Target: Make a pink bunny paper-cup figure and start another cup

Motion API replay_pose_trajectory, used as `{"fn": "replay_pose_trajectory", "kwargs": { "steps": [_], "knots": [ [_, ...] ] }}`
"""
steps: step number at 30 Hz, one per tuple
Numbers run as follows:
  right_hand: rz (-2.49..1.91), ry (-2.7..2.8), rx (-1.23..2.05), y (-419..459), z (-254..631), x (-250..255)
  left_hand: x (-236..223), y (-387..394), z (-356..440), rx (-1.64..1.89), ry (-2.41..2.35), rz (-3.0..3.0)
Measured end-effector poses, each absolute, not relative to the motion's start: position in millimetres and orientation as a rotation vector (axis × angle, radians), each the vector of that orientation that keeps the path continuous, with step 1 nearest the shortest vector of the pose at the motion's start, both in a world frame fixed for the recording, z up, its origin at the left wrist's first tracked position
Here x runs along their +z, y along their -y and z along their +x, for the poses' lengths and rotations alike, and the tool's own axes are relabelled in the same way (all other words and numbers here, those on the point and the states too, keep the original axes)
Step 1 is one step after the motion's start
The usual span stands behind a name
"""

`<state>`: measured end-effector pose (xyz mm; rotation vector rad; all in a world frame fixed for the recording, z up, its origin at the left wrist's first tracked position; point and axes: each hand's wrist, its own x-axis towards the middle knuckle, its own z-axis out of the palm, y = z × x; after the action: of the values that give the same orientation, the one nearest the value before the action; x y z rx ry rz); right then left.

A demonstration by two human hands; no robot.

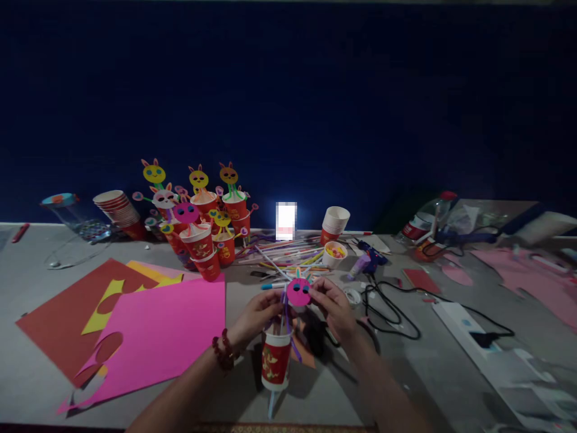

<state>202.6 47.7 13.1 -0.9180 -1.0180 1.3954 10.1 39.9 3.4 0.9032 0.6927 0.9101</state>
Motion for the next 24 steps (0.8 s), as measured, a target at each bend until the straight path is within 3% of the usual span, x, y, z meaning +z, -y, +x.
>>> {"fn": "replay_pose_trajectory", "kwargs": {
  "steps": [11,18,24],
  "knots": [
    [-0.888,0.869,1.242,-36.3,182.4,1.3,4.9,-35.8,6.6,1.042,-0.853,0.863],
    [-0.835,1.260,1.352,-7.3,164.0,10.9,7.1,-32.4,10.8,1.151,-0.891,0.788],
    [-0.920,1.346,1.188,-12.0,171.4,1.5,5.0,-33.8,7.6,1.169,-0.908,0.667]
  ]
}}
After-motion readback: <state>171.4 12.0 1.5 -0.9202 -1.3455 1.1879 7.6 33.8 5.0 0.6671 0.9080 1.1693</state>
